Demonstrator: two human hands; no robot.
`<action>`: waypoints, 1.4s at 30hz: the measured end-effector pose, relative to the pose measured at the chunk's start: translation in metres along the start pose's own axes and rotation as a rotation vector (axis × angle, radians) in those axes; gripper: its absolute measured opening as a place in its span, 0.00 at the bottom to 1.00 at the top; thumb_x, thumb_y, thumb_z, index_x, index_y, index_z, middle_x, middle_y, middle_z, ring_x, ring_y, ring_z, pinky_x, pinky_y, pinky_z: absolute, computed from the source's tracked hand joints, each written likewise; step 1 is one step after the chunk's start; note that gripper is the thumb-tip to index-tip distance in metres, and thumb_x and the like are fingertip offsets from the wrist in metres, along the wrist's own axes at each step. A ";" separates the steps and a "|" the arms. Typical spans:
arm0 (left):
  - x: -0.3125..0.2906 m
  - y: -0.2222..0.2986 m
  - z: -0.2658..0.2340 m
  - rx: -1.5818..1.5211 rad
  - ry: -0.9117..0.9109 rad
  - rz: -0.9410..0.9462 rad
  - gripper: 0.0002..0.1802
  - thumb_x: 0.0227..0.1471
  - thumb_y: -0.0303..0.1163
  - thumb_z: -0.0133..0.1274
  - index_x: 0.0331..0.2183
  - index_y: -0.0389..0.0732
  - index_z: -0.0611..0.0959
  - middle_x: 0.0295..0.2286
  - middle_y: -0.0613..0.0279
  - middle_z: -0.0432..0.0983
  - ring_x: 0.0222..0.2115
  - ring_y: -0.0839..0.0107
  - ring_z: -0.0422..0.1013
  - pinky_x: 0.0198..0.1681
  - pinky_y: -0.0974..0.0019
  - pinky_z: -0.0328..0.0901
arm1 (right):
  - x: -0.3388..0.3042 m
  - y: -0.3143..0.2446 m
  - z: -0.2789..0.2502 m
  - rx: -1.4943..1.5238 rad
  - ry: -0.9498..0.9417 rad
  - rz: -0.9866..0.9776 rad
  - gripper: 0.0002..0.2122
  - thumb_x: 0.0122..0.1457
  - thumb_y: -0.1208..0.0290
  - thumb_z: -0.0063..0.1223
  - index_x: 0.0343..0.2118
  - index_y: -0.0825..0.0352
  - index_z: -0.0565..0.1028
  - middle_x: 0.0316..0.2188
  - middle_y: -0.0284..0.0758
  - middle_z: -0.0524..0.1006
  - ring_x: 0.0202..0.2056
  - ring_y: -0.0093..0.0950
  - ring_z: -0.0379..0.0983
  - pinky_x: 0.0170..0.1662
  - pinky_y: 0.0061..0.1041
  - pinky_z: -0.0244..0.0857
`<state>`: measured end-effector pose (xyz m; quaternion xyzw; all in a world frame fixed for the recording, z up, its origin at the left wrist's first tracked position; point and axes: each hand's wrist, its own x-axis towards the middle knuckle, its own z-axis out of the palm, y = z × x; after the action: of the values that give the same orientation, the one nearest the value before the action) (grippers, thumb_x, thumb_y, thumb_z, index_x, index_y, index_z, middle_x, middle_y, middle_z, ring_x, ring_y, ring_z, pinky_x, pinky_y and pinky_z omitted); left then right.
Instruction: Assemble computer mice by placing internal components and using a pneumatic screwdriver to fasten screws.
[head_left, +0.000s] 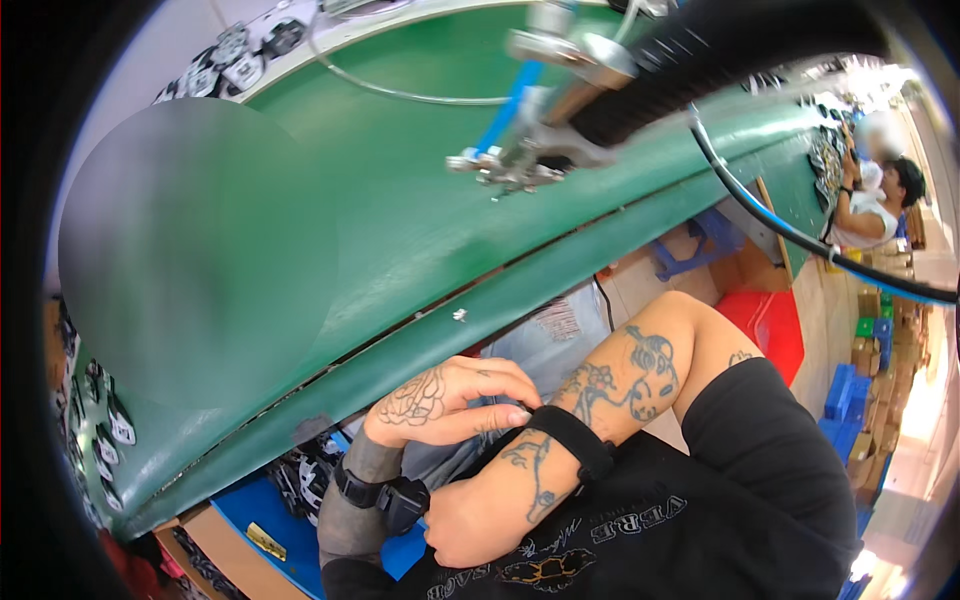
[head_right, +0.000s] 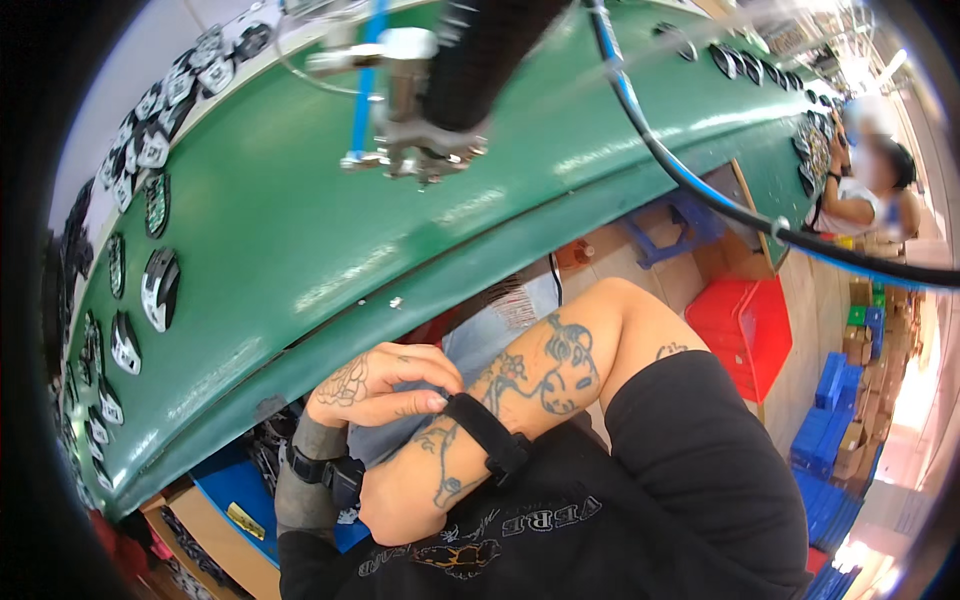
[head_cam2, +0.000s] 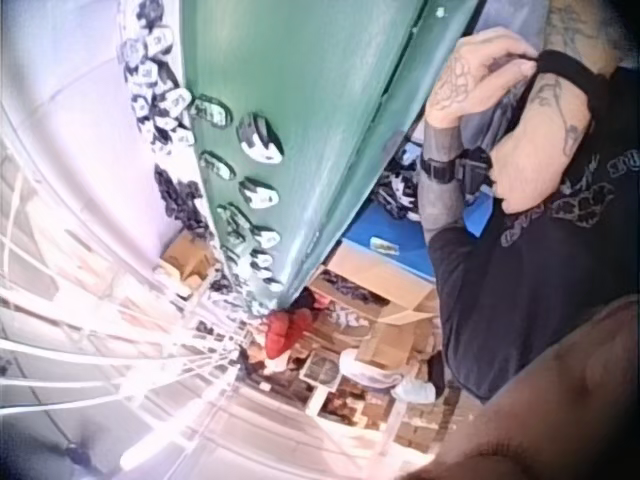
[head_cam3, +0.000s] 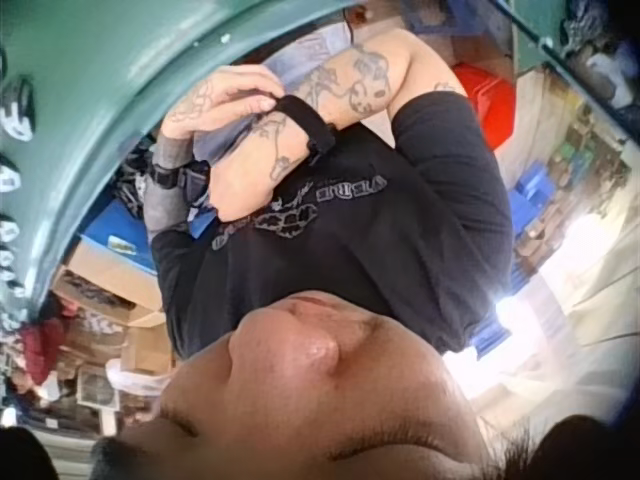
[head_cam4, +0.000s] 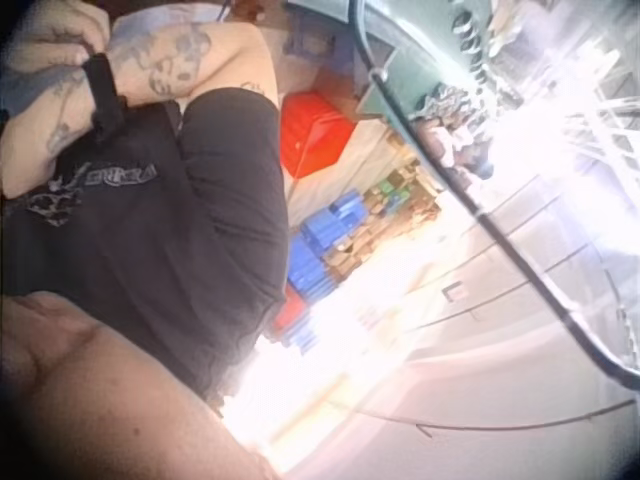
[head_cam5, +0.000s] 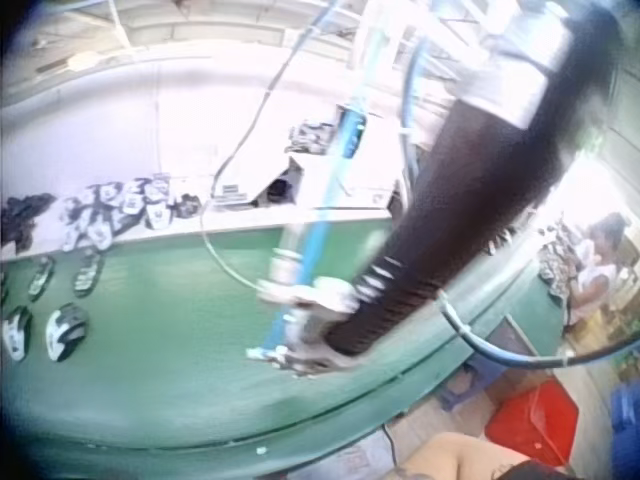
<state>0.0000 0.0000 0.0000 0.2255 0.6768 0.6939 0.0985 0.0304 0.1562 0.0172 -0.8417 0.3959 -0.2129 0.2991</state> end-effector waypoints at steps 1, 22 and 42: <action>-0.006 0.005 -0.002 -0.056 0.009 0.007 0.09 0.55 0.31 0.53 0.36 0.36 0.79 0.35 0.59 0.75 0.35 0.64 0.72 0.39 0.65 0.66 | 0.007 0.000 -0.004 0.006 -0.020 -0.039 0.04 0.43 0.72 0.55 0.16 0.63 0.77 0.17 0.37 0.76 0.25 0.34 0.77 0.26 0.31 0.69; -0.056 0.053 0.010 0.337 0.654 0.010 0.05 0.53 0.28 0.52 0.30 0.36 0.75 0.29 0.56 0.71 0.31 0.61 0.70 0.37 0.63 0.65 | 0.070 -0.008 -0.109 0.338 -0.195 -0.366 0.12 0.57 0.65 0.51 0.42 0.65 0.71 0.33 0.34 0.74 0.34 0.32 0.72 0.38 0.31 0.67; -0.115 0.063 -0.256 1.215 1.565 -0.880 0.42 0.41 0.55 0.59 0.54 0.46 0.67 0.45 0.46 0.64 0.46 0.50 0.68 0.48 0.56 0.65 | -0.093 0.045 -0.216 -0.319 1.450 -0.001 0.38 0.54 0.60 0.51 0.63 0.67 0.45 0.62 0.54 0.49 0.60 0.46 0.54 0.62 0.44 0.47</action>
<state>-0.0026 -0.2835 0.0454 -0.5313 0.8040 0.0979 -0.2483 -0.1774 0.1350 0.1332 -0.5235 0.5197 -0.6551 -0.1633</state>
